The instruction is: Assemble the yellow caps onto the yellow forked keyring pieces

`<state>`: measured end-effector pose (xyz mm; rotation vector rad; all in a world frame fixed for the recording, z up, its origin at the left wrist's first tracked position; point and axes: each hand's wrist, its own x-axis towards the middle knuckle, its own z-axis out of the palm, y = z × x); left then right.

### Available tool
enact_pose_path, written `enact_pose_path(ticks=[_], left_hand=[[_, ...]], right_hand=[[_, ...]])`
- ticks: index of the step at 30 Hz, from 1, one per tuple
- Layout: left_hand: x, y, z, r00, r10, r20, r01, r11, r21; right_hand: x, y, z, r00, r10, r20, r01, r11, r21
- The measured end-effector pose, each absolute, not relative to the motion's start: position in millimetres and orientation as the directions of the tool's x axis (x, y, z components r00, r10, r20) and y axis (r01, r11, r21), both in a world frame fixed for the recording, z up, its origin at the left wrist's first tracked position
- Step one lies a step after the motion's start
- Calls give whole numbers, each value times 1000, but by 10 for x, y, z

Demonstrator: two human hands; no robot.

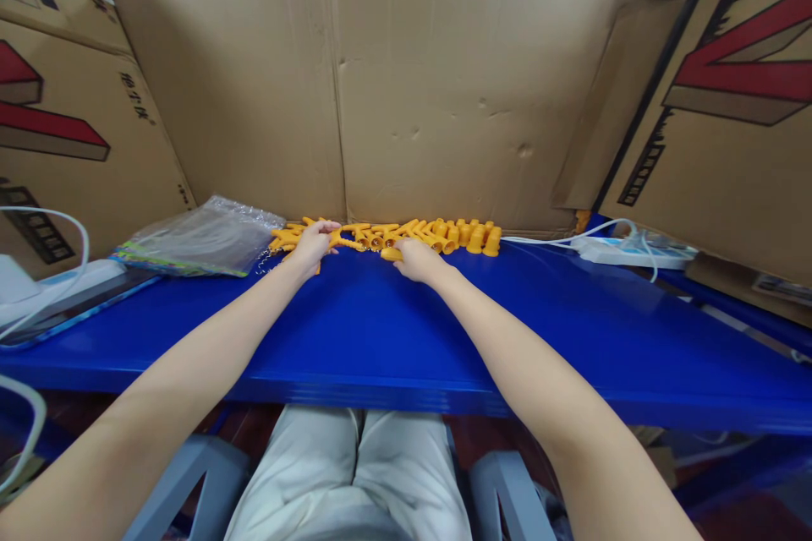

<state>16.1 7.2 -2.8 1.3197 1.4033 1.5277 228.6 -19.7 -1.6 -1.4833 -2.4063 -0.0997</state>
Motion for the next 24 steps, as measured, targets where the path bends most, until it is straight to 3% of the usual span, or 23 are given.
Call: enact_pose_path(ticks=[7, 10, 12, 14, 16, 19, 24], left_hand=[[175, 83, -48, -221, 947, 233, 175, -197, 965], [215, 17, -30, -35, 976, 215, 161, -206, 965], [243, -39, -38, 137, 970, 199, 258, -229, 938], [256, -87, -56, 237, 941, 241, 472, -328, 818], [249, -118, -72, 288, 901, 325, 686, -431, 587], [215, -138, -68, 337, 866, 369, 832, -458, 314], [171, -156, -20, 297, 892, 341, 895, -384, 226]], right_hand=[[2247, -206, -21, -436, 843, 315, 857, 496, -138], [2255, -198, -27, -431, 841, 328, 854, 497, -152], [2272, -187, -28, -429, 837, 339, 854, 498, -149], [2295, -169, -32, -430, 831, 351, 853, 502, -141], [2321, -145, -43, -431, 826, 364, 850, 507, -142], [2348, -98, -77, -447, 808, 385, 831, 534, -157], [2362, -13, -157, -505, 746, 434, 771, 616, -162]])
